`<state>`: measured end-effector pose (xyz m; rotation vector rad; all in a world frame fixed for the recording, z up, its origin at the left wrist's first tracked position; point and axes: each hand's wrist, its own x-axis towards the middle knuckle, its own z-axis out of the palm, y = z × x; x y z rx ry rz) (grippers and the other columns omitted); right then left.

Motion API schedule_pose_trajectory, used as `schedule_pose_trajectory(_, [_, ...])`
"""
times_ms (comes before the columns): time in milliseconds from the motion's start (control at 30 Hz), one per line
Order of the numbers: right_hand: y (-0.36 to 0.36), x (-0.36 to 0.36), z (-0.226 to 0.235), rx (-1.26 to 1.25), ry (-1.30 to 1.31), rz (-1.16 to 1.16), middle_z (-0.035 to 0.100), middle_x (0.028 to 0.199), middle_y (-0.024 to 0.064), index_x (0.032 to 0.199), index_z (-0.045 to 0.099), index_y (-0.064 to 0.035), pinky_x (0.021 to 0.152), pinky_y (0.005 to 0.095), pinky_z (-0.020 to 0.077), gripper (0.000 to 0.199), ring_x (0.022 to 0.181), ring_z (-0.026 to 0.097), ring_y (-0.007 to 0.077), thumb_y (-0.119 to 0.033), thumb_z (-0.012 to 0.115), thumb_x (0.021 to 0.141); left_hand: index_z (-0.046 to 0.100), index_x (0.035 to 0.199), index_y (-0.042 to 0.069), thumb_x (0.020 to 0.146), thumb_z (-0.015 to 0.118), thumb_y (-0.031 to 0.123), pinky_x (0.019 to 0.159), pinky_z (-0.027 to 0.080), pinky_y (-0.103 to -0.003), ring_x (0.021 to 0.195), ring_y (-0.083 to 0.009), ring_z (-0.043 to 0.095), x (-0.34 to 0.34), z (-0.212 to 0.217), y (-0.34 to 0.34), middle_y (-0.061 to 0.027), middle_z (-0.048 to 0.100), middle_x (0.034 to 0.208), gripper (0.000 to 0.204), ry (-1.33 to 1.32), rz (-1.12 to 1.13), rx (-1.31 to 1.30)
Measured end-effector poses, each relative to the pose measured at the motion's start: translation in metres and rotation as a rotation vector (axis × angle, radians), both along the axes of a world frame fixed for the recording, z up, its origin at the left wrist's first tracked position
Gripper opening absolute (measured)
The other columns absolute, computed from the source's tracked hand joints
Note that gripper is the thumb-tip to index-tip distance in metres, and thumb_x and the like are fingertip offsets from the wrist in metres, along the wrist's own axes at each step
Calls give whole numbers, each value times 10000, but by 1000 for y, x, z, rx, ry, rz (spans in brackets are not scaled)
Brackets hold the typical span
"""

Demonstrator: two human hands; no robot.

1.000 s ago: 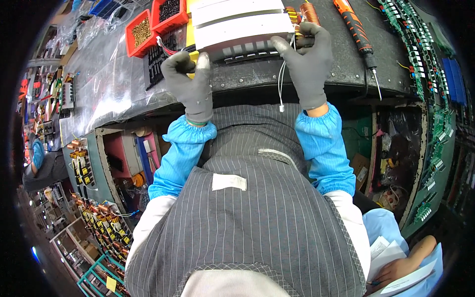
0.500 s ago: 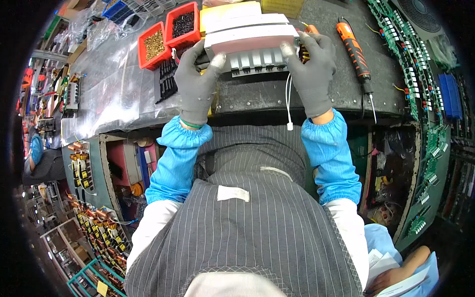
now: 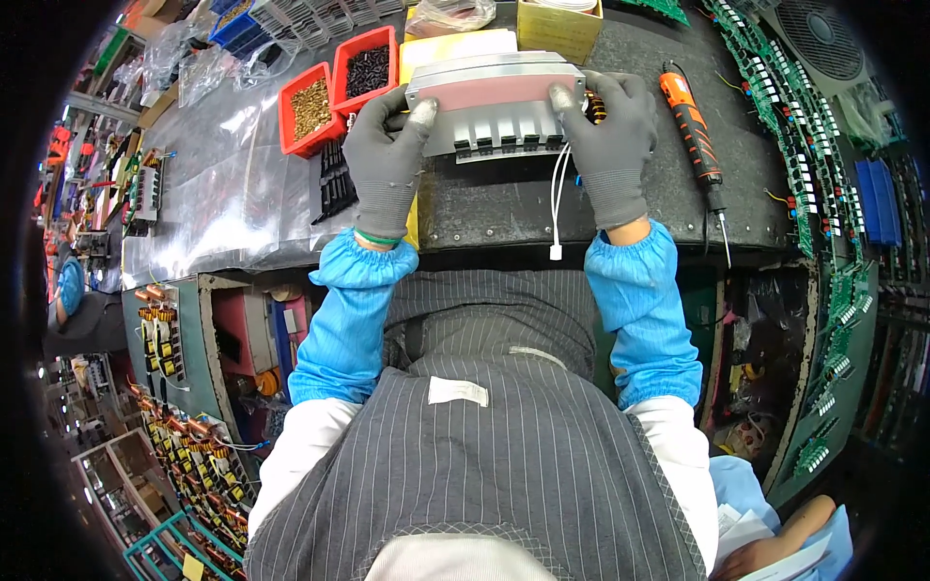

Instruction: Assemble an electronic component by applying thermal paste, installing an insulation sheet, and mounting a printed circuit board using screws and an electric screwdriver.

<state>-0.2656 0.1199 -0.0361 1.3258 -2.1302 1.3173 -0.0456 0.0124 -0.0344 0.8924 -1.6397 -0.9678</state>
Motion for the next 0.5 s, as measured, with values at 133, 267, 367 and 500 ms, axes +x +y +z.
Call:
schedule_pose_trajectory(133, [-1, 2, 3, -15, 6, 10, 657, 1030, 107, 1031, 776, -39, 863, 427, 511, 412, 996, 629, 297, -388, 840, 822, 705, 1207, -66, 880, 835, 269, 709, 574, -295, 808, -147, 692, 1, -2, -1, -123, 735, 984, 486, 25, -8, 7])
schedule_pose_trajectory(267, [0, 3, 0, -7, 4, 5, 644, 1013, 106, 1019, 768, -35, 858, 428, 508, 428, 1012, 610, 297, -401, 843, 809, 697, 1218, -68, 858, 857, 191, 712, 572, -273, 804, -127, 680, -1, 1, 0, -111, 743, 970, 472, 39, -23, 70])
schedule_pose_trajectory(367, [0, 4, 1, -30, -12, 26, 642, 1008, 98, 1016, 765, -32, 858, 433, 509, 409, 990, 606, 288, -382, 835, 817, 701, 1209, -65, 860, 856, 166, 701, 571, -270, 791, -117, 667, -1, -2, -1, -100, 734, 954, 446, 57, -24, 87])
schedule_pose_trajectory(500, [1, 5, 3, -22, -22, 18, 644, 1009, 94, 1017, 764, -34, 858, 432, 509, 397, 988, 605, 286, -370, 834, 817, 696, 1212, -69, 873, 846, 163, 700, 570, -269, 788, -112, 663, -1, 1, 0, -94, 727, 945, 438, 27, -17, 81])
